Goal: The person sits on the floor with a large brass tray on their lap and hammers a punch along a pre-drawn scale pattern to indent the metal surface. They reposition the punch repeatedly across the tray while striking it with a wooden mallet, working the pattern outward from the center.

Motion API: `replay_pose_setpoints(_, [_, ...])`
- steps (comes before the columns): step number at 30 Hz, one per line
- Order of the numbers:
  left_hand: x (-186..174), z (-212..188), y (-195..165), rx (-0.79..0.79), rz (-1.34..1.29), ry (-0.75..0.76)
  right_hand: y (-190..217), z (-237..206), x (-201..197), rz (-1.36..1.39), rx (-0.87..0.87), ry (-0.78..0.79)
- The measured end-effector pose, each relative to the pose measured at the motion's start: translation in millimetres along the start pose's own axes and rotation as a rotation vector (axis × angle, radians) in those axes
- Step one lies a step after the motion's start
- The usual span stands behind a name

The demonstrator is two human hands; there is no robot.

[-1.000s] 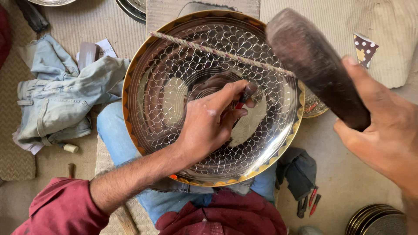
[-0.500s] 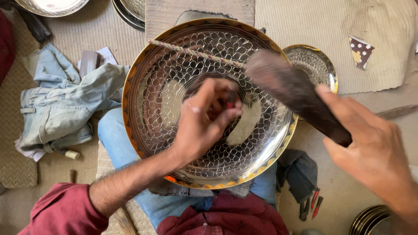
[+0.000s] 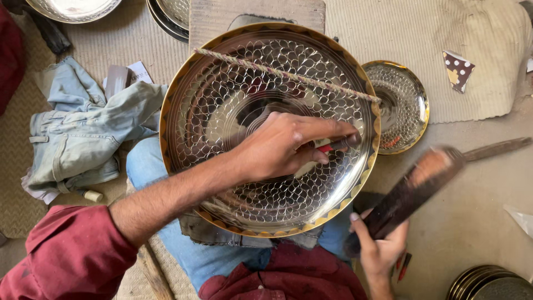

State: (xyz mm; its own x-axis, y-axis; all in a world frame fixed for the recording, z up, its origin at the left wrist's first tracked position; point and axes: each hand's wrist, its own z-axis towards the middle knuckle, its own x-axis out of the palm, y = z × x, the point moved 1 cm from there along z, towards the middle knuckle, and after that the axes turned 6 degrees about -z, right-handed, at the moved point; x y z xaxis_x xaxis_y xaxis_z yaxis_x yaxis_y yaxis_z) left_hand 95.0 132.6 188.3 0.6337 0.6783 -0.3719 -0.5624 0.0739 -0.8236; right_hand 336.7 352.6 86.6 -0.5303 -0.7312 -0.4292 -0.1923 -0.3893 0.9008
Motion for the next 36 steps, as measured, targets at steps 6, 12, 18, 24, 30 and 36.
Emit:
replay_pose_setpoints(6, [-4.7,4.9,-1.6,0.015,0.000,0.093,34.8,10.3,-46.6,0.266,-0.139,-0.107])
replay_pose_setpoints(12, [-3.6,7.7,-1.9,0.015,-0.030,0.133,76.8,29.4,-48.8,-0.136,-0.244,-0.069])
replay_pose_setpoints(18, [-1.9,15.5,6.3,0.061,-0.100,0.253,76.7,22.7,-23.9,-0.162,-0.174,-0.016])
replay_pose_setpoints(24, [-3.1,19.2,8.1,0.017,-0.094,0.372,55.6,7.6,-19.0,0.040,-0.092,-0.045])
replay_pose_setpoints(30, [2.6,28.9,10.6,-0.033,-0.007,0.568,21.3,-7.6,-15.8,-0.023,-0.121,-0.043])
replay_pose_setpoints(36, [10.9,33.6,11.6,0.030,-0.104,0.651,-10.5,-27.8,-10.3,-0.103,-0.150,-0.151])
